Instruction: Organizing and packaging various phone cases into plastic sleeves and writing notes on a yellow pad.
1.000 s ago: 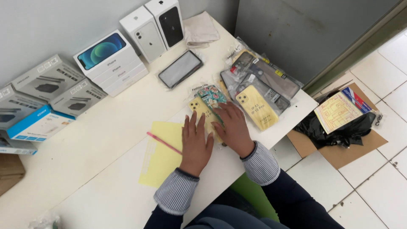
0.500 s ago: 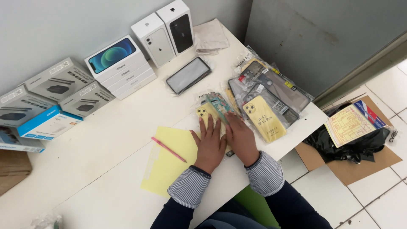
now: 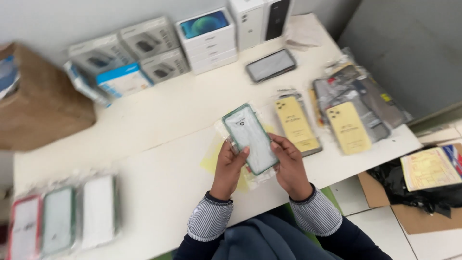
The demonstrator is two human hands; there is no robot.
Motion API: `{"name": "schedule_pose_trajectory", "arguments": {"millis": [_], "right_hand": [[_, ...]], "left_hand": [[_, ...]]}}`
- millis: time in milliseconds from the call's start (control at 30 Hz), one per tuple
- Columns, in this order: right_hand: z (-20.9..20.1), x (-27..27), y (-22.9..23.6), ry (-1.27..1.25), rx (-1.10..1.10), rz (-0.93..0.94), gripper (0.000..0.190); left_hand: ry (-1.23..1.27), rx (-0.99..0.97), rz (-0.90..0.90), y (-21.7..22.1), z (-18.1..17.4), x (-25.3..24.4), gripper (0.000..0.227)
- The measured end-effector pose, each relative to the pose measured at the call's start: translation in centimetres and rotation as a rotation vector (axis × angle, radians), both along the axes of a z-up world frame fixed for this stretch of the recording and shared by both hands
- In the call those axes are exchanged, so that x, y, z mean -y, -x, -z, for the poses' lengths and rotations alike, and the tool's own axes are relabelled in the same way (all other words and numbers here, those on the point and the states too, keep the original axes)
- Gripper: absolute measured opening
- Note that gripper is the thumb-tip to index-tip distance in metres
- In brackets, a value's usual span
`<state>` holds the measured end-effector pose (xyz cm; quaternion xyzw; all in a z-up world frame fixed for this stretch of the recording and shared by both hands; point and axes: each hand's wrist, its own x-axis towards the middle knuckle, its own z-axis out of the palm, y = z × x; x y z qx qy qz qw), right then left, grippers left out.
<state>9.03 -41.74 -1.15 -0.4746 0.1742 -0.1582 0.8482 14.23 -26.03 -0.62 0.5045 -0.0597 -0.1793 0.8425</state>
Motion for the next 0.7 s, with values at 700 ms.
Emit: {"name": "schedule_pose_trajectory", "arguments": {"millis": [700], "right_hand": [[-1.1, -13.8, 1.2, -0.129, -0.276, -0.36, 0.056]], "left_hand": [[0.551, 0.052, -0.048, 7.0, 2.2, -18.4, 0.107]]}}
